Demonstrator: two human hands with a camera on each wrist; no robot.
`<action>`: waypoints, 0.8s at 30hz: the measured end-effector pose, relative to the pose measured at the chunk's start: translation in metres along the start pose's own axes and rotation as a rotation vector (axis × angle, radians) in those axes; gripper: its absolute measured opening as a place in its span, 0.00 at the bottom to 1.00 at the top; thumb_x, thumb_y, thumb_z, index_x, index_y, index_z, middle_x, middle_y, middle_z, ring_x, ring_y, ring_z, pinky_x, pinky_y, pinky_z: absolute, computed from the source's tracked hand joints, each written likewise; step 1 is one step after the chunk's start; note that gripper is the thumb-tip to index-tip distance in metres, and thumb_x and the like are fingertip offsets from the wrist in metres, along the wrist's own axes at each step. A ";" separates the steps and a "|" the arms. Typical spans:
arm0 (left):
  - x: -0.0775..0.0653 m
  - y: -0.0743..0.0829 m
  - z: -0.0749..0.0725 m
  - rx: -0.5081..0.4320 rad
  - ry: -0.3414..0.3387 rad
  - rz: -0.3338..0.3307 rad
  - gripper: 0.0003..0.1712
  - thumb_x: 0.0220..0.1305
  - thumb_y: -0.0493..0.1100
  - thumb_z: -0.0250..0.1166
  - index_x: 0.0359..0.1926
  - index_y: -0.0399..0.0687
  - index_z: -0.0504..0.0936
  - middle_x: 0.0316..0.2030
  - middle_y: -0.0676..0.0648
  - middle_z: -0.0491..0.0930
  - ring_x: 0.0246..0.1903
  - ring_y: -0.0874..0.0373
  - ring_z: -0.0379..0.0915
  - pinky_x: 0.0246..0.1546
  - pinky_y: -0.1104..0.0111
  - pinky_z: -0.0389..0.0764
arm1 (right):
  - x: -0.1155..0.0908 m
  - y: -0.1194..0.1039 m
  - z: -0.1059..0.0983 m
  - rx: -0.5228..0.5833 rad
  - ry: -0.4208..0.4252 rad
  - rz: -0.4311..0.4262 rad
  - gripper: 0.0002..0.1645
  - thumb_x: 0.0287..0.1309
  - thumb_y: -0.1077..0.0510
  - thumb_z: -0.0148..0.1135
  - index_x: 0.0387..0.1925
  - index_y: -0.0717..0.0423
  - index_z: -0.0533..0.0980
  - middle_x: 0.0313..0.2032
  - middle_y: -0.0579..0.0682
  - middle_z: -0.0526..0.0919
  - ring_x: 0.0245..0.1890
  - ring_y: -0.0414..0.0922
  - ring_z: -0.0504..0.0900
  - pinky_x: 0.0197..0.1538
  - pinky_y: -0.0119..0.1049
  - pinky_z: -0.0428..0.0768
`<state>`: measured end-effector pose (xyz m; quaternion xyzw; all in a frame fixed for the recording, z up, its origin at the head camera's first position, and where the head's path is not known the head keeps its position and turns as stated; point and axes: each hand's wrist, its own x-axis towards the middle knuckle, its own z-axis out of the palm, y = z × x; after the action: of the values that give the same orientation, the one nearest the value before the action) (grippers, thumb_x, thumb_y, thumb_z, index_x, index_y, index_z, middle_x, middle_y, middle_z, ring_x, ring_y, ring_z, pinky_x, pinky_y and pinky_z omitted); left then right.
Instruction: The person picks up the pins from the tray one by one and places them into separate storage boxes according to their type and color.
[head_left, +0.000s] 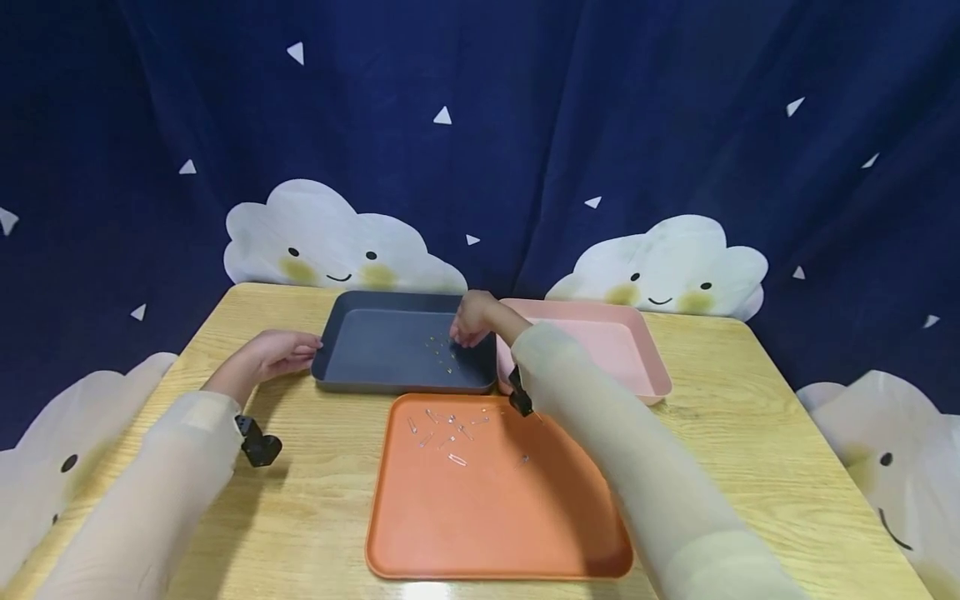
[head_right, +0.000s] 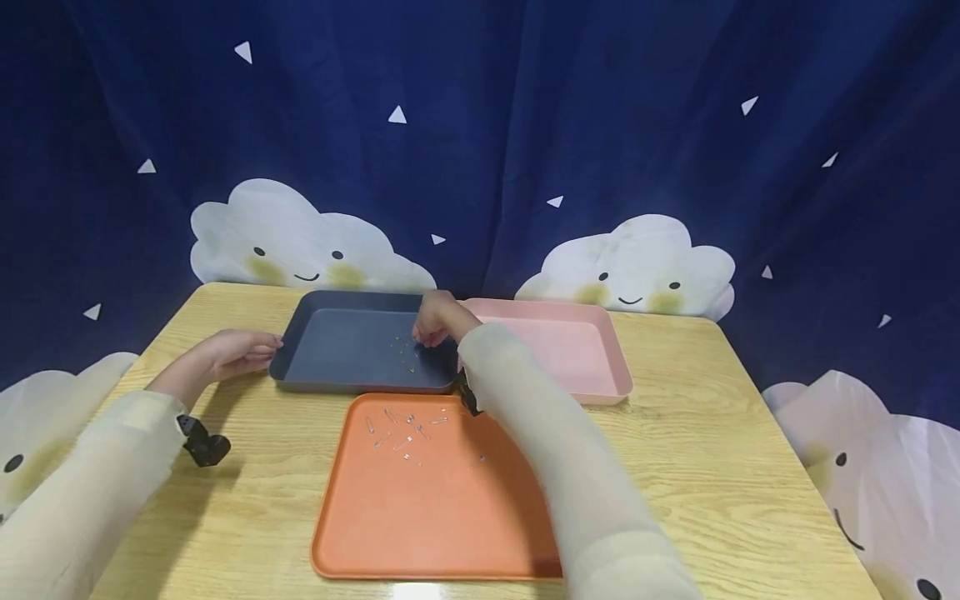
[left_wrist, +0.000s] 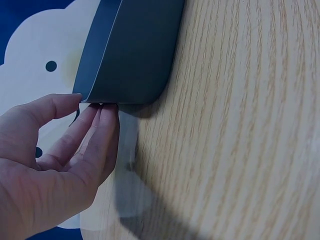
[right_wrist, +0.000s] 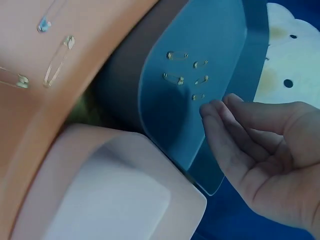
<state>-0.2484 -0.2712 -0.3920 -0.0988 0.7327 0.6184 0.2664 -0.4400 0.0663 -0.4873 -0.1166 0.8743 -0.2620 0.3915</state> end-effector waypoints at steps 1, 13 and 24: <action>0.001 0.000 0.001 -0.001 0.000 -0.002 0.36 0.69 0.38 0.52 0.70 0.23 0.50 0.29 0.60 0.78 0.32 0.74 0.76 0.39 0.82 0.81 | -0.018 -0.004 0.002 0.023 0.005 -0.027 0.08 0.47 0.61 0.71 0.33 0.52 0.84 0.31 0.46 0.88 0.32 0.41 0.86 0.37 0.33 0.87; -0.001 0.003 -0.001 0.008 -0.009 -0.001 0.36 0.70 0.38 0.51 0.70 0.24 0.49 0.31 0.59 0.78 0.32 0.75 0.76 0.41 0.81 0.82 | -0.242 -0.058 0.058 0.051 0.309 -0.198 0.09 0.52 0.68 0.65 0.38 0.65 0.83 0.29 0.53 0.87 0.24 0.39 0.81 0.35 0.31 0.86; -0.001 0.000 0.001 0.002 -0.010 -0.016 0.37 0.68 0.38 0.53 0.70 0.24 0.50 0.26 0.62 0.78 0.31 0.74 0.77 0.39 0.80 0.82 | -0.270 -0.023 0.094 -0.040 0.405 -0.334 0.04 0.51 0.65 0.69 0.31 0.62 0.84 0.26 0.53 0.87 0.22 0.33 0.77 0.29 0.22 0.77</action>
<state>-0.2477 -0.2703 -0.3913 -0.1012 0.7310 0.6162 0.2752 -0.1901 0.1230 -0.3592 -0.2123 0.9086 -0.3235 0.1575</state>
